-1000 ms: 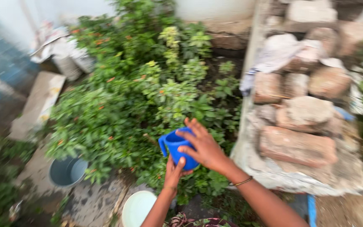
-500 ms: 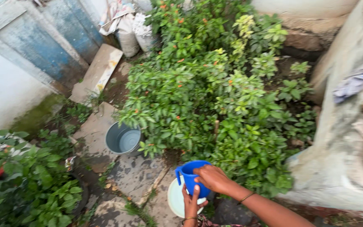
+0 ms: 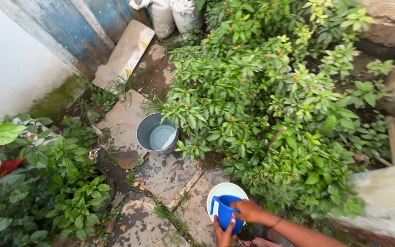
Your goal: The person waters several plants in a small garden area by filling a blue mug from a bucket and pouring the water onto the soil and leaves.
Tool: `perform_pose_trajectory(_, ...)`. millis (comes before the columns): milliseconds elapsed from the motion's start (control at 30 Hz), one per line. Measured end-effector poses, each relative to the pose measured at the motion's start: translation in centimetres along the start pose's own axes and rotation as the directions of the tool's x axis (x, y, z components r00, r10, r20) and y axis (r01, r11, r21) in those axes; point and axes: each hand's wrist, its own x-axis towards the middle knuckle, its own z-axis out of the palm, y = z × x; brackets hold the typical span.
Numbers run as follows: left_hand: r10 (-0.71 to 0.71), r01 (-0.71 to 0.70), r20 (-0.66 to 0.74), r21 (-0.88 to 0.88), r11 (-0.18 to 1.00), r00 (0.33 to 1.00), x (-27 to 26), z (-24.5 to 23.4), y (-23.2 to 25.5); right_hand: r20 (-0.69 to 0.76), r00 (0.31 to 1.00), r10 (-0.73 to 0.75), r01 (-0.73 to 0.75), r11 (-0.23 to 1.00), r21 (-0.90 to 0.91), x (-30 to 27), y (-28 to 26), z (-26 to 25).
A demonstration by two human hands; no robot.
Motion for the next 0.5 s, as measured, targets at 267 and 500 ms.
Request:
perform_pose_trajectory(267, 0.37, -0.306, -0.039, 0.482, 0.821, 0.928, 10.6, -2.9, -4.4, 0.034, 0.999, -0.016, 0.017, 1.0, -0.013, 5.7, 5.2, 6.3)
perform_pose_trajectory(500, 0.283, -0.271, 0.106, 0.71, 0.65, 0.953, 17.8, -2.9, -6.7, 0.213, 0.96, 0.181, -0.165, 0.982, -0.088, 12.1, 12.5, 12.5)
